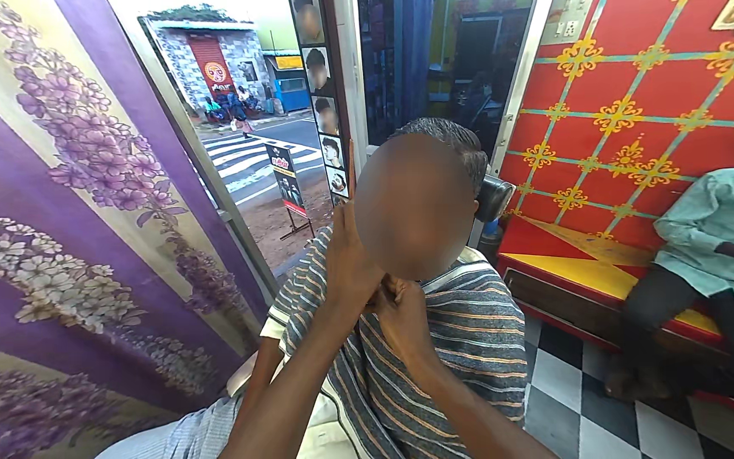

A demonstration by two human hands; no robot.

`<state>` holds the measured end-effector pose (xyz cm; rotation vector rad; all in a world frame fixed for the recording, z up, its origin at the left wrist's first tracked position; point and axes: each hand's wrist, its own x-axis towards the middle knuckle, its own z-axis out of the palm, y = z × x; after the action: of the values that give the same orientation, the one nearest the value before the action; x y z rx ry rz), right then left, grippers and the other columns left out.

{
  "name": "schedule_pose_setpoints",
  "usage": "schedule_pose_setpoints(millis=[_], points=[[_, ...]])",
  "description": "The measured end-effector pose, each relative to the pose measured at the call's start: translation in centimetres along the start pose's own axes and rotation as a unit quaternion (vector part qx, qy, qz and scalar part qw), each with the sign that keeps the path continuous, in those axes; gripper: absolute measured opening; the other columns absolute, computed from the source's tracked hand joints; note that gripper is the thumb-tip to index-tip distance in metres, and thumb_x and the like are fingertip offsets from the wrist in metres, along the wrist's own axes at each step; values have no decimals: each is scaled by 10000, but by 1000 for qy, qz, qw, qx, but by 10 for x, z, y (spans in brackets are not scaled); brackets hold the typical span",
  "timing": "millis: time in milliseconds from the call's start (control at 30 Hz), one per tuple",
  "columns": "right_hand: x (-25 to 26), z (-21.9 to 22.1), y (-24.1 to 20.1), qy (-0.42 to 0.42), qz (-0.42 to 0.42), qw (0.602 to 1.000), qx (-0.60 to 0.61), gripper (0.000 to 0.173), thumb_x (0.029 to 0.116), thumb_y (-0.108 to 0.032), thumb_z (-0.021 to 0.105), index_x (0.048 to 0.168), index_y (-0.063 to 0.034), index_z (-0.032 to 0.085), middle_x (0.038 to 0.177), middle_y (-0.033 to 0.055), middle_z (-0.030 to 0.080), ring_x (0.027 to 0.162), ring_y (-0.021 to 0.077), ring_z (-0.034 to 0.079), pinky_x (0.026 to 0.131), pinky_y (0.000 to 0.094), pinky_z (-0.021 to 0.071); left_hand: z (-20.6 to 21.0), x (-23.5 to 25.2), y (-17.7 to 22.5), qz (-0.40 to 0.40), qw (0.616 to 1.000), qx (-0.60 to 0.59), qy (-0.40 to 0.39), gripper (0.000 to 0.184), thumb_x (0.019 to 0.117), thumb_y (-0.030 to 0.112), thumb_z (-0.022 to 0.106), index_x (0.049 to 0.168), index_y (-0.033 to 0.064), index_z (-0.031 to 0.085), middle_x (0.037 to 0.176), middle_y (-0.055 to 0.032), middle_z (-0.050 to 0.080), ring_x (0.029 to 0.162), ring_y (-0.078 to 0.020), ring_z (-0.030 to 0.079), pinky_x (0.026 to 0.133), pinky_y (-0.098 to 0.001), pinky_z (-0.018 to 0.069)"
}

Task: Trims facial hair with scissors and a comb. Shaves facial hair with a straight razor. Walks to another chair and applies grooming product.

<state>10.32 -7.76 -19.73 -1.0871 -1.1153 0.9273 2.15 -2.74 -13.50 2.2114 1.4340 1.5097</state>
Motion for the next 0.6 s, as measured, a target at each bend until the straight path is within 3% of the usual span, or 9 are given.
schedule_pose_setpoints(millis=[300, 600], points=[[1, 0, 0, 1, 3, 1000, -1, 91, 1003, -26, 606, 988, -1, 692, 844, 90, 752, 733, 183, 761, 721, 350, 674, 1, 1, -2, 13, 1000, 11, 8, 680, 862, 373, 819, 1412, 135, 499, 1111, -89, 569, 709, -197, 555, 553, -376, 480], [-2, 5, 2, 37, 15, 999, 16, 86, 996, -32, 622, 968, 6, 695, 816, 96, 751, 701, 188, 758, 687, 353, 677, 2, -1, -5, 25, 999, 17, 24, 673, 873, 397, 800, 1433, 162, 509, 1095, -81, 562, 682, -186, 538, 524, -362, 463]])
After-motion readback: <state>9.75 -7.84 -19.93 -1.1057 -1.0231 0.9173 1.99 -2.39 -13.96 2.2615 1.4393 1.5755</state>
